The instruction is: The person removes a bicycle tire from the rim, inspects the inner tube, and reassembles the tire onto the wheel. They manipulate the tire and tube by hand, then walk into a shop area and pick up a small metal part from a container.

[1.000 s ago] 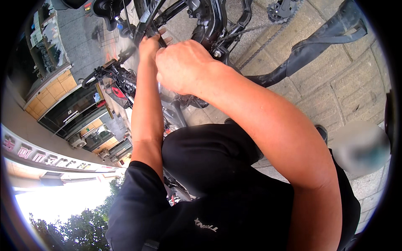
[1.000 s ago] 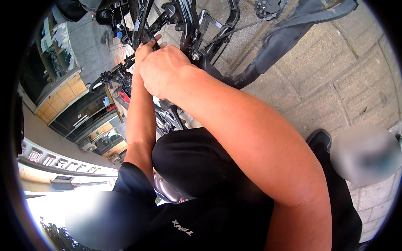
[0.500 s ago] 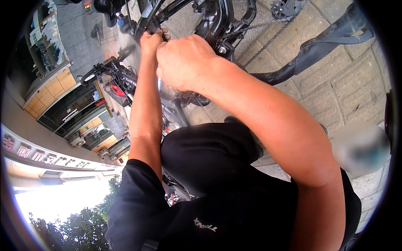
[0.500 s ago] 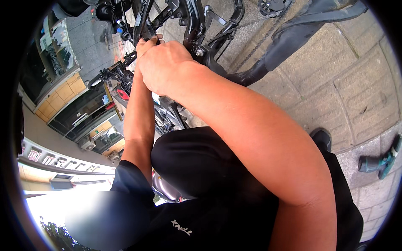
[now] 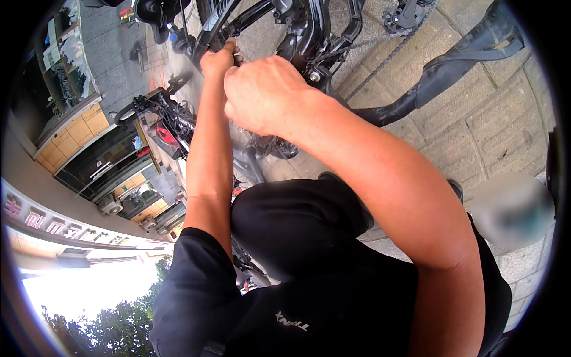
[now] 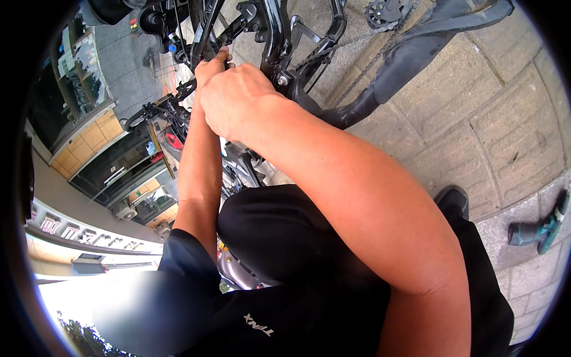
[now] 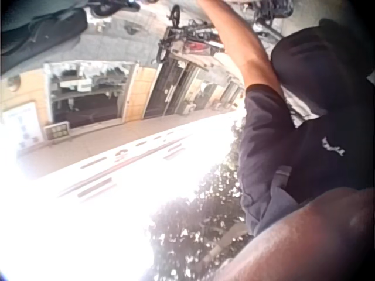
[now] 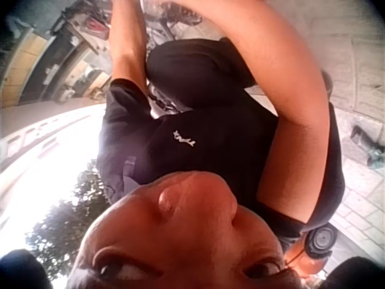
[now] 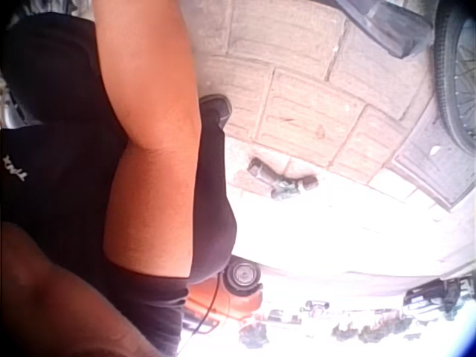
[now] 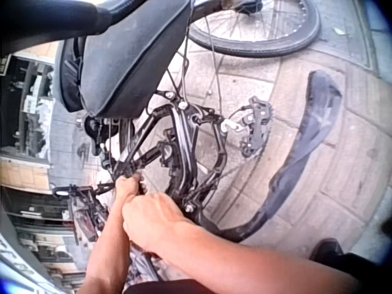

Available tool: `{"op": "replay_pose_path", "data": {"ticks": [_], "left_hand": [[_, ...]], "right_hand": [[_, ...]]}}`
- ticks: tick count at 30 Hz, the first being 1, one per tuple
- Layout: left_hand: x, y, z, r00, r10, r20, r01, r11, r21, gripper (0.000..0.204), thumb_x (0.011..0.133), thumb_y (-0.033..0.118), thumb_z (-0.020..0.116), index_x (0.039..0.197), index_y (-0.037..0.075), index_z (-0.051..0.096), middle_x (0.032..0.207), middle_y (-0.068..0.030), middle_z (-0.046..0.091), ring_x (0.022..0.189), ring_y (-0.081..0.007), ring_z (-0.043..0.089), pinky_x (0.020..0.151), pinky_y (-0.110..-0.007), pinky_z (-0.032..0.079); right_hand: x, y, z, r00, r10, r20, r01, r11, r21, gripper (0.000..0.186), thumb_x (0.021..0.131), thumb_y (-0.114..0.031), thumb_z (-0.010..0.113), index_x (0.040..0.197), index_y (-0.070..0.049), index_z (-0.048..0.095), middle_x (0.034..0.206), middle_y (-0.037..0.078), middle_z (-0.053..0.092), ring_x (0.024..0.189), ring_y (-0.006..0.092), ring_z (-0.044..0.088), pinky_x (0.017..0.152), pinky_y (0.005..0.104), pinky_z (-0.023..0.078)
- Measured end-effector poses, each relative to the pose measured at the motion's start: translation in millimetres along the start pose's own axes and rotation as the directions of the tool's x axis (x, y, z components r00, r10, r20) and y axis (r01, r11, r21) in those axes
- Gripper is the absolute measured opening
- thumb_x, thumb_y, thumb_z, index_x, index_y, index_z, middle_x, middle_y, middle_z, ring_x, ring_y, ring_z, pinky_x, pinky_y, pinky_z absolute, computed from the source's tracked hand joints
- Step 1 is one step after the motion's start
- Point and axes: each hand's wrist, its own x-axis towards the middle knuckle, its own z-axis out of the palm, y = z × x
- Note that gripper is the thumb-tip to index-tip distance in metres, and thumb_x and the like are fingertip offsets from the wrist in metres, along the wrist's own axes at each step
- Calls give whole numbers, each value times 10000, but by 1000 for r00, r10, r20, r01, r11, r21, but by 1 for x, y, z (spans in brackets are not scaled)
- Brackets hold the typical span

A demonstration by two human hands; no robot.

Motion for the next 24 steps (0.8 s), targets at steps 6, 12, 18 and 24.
{"op": "replay_pose_path", "data": {"ticks": [6, 12, 18, 24], "left_hand": [[3, -1, 6, 1000, -25, -12, 25, 999, -30, 235, 922, 188, 774, 902, -19, 666, 761, -90, 698, 560, -196, 655, 500, -363, 541], [4, 4, 9, 999, -29, -28, 29, 999, 12, 257, 916, 197, 782, 848, -22, 666, 729, -101, 691, 547, -206, 652, 497, -371, 549], [9, -3, 9, 1000, -21, -20, 20, 999, -37, 263, 916, 199, 779, 819, -17, 664, 693, -105, 676, 527, -213, 642, 488, -373, 544], [7, -6, 9, 1000, -24, -18, 23, 996, -85, 254, 920, 194, 769, 827, -17, 661, 682, -99, 664, 519, -216, 637, 478, -377, 543]], "right_hand": [[-2, 3, -2, 1000, 0, -25, 1, 1000, 31, 245, 837, -141, 562, 944, 45, 681, 851, 223, 747, 838, 339, 753, 801, 446, 583], [0, 3, -3, 1000, 3, -12, -3, 1000, 22, 245, 835, -146, 574, 946, 44, 682, 854, 223, 748, 840, 339, 753, 804, 447, 581], [-2, 3, -2, 1000, -1, -16, 2, 1000, 18, 245, 836, -149, 577, 944, 44, 681, 858, 219, 750, 849, 338, 754, 804, 446, 581], [-3, 2, 1, 1000, -5, -24, 5, 1000, 16, 245, 832, -150, 578, 941, 44, 680, 856, 222, 749, 842, 336, 755, 803, 443, 581]]}}
